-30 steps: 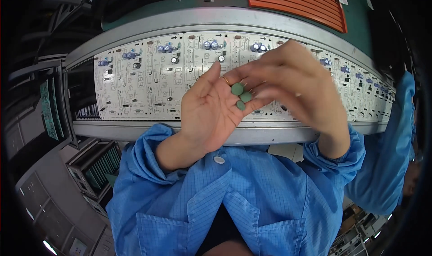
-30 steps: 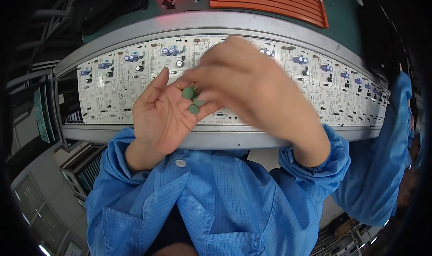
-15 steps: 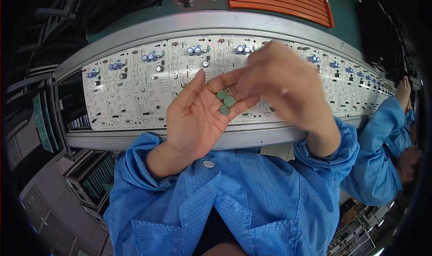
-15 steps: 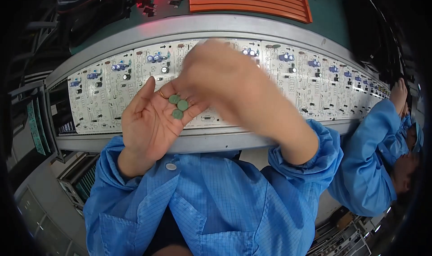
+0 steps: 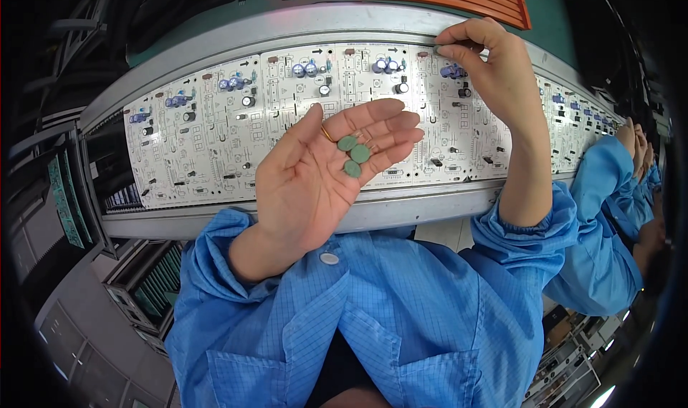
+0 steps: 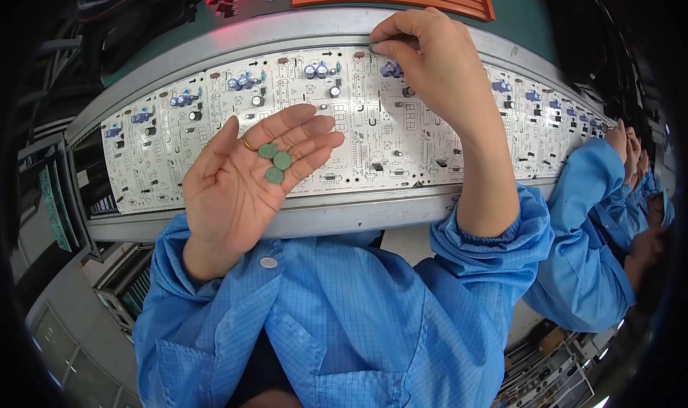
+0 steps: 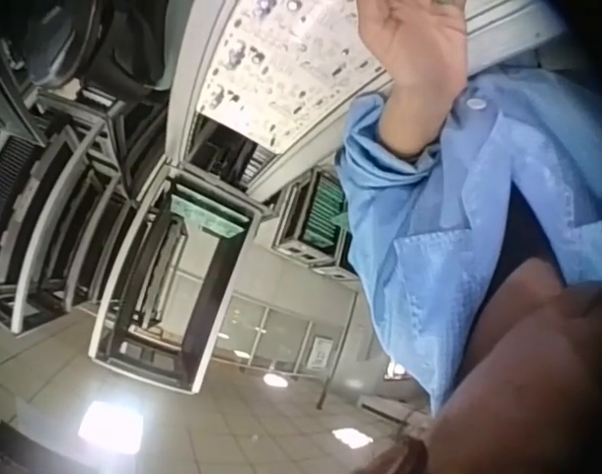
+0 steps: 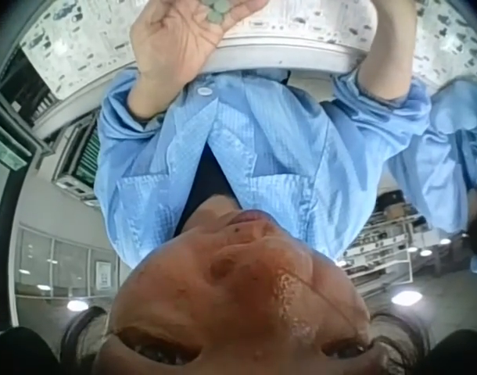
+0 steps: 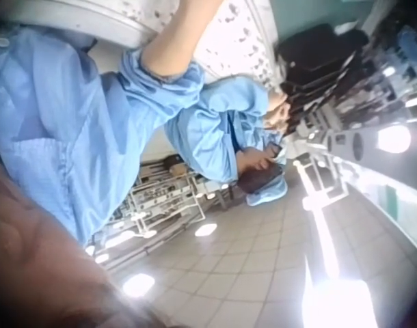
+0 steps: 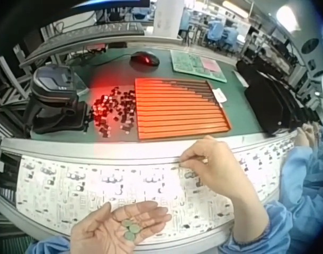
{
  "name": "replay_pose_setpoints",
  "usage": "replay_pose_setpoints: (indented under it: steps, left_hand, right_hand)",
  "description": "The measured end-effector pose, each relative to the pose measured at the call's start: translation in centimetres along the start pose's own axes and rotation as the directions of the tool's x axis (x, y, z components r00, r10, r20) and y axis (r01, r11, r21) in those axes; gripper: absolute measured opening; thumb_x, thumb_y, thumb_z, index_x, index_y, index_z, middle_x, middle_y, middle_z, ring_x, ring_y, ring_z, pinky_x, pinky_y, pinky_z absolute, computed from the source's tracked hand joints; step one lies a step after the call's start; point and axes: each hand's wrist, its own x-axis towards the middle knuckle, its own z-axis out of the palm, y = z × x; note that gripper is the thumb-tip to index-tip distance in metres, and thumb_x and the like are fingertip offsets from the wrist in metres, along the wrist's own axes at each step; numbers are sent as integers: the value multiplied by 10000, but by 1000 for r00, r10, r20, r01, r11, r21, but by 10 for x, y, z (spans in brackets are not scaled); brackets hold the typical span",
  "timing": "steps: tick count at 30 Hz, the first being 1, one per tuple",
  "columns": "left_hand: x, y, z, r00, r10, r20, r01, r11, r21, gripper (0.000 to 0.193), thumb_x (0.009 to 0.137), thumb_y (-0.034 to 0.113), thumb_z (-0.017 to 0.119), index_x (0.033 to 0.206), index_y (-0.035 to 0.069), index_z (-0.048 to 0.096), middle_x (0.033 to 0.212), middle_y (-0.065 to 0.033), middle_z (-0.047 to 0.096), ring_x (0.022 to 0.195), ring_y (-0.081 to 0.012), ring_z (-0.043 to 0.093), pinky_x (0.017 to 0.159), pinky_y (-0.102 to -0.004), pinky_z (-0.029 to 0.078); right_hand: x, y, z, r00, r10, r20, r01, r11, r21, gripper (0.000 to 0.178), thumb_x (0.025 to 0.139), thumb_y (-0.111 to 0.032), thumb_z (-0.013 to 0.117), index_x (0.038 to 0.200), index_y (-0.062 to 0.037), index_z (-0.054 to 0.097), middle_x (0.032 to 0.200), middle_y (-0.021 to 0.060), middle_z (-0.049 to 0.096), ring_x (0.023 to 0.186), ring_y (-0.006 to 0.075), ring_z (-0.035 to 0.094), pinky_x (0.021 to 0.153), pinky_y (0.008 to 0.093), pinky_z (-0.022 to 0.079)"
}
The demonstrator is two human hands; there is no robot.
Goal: Assembling electronic components onto printed circuit boards at a manual assembly station.
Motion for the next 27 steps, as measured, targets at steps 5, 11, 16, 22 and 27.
replay_pose_setpoints:
  steps: [5,11,16,22,27]
  left_hand:
    - [-1,1,-1,1000,5,15,-5,1000,-2,665,1065,365,196,1403,-194,319,1427,-352,418,1381,-496,355,1194,-506,282]
    - [-2,2,-3,1000,3,13,-3,1000,2,662,1064,361,192,1403,-192,324,1433,-352,414,1381,-496,356,1193,-507,282]
    - [-2,2,-5,1000,3,30,-3,1000,5,665,1064,365,188,1407,-188,325,1435,-352,412,1384,-494,353,1194,-505,279]
    - [-2,3,-7,1000,4,23,-4,1000,-20,670,1065,373,184,1413,-183,319,1437,-350,411,1389,-489,349,1196,-504,274]
    - [-4,2,-6,999,36,0,-36,999,-27,678,1064,392,179,1427,-164,312,1441,-338,417,1394,-465,357,1194,-501,276]
  right_hand:
    - [2,0,2,1000,-16,10,16,998,-64,120,856,-48,707,972,-20,715,897,65,671,830,153,630,749,283,489]
    - [2,3,4,995,-92,-23,88,988,-129,119,852,-52,712,966,-19,715,889,66,666,829,159,626,750,284,485]
    - [2,2,3,997,-77,-31,73,991,-112,117,828,-34,722,945,-18,721,879,59,668,843,166,625,752,286,486]
    - [1,7,-1,958,-286,-11,280,944,-174,146,787,-2,733,932,-20,735,862,63,672,846,191,621,751,290,484]
    - [4,-9,-3,923,-384,-21,371,905,-209,208,749,6,747,954,-30,747,856,71,671,836,218,613,748,314,485]
